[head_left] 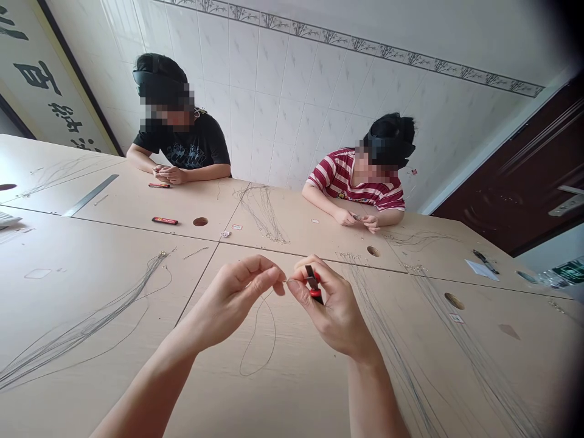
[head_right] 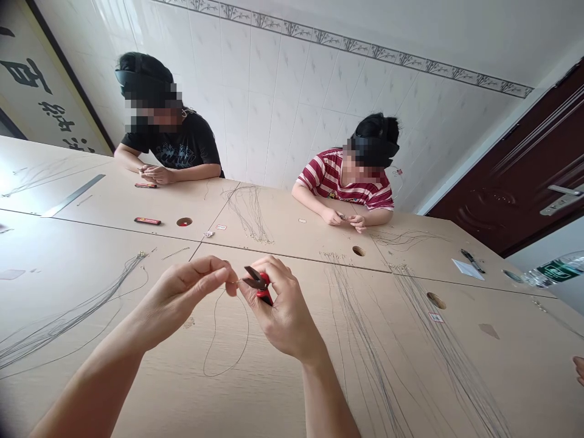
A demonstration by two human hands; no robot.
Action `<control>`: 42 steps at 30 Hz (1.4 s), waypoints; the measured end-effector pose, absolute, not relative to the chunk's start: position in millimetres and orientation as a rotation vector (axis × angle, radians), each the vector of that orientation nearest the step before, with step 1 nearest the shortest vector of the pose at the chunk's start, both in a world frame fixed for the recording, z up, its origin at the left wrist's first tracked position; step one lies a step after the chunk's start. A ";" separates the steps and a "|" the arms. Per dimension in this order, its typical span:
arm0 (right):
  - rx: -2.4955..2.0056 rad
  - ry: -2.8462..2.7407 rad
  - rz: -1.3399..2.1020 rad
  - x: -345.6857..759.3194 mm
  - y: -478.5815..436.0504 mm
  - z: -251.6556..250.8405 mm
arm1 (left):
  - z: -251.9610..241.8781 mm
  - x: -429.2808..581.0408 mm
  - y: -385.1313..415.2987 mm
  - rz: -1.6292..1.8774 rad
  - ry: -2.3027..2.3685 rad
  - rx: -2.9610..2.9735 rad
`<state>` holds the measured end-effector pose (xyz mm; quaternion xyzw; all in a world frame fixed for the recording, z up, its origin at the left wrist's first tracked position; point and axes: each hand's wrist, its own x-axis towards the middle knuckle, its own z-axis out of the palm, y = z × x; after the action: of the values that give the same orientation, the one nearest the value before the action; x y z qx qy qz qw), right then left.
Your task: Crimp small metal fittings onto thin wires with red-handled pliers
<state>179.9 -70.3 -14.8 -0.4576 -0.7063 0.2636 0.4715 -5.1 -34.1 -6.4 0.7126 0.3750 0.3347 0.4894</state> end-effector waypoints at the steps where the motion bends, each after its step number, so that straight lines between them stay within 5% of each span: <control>1: -1.119 -1.715 0.660 179.6 -70.5 -14.1 | -5.7 -4.9 -33.9 0.837 0.914 1.740; 17: -1.059 -1.560 0.750 184.2 -65.5 -18.5 | -9.6 -3.8 -28.4 0.728 0.739 1.556; 25: -0.837 -1.282 1.168 197.0 -60.4 -26.0 | -21.1 6.4 -17.7 0.523 0.561 1.516; 31: -1.016 -1.343 0.921 198.0 -64.0 -21.4 | -20.6 6.9 -10.1 0.747 0.695 1.595; 37: -0.995 -1.304 0.827 199.5 -62.6 -22.8 | -38.2 29.1 -8.9 0.686 0.304 1.283; 42: -0.822 -1.026 1.107 201.2 -58.3 -23.6 | -46.0 40.5 -18.8 0.392 0.011 1.069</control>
<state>201.2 -58.3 -23.6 -0.3620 -0.4523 0.4879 0.6530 40.5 -18.8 -46.0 0.5062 0.0054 0.1854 0.8422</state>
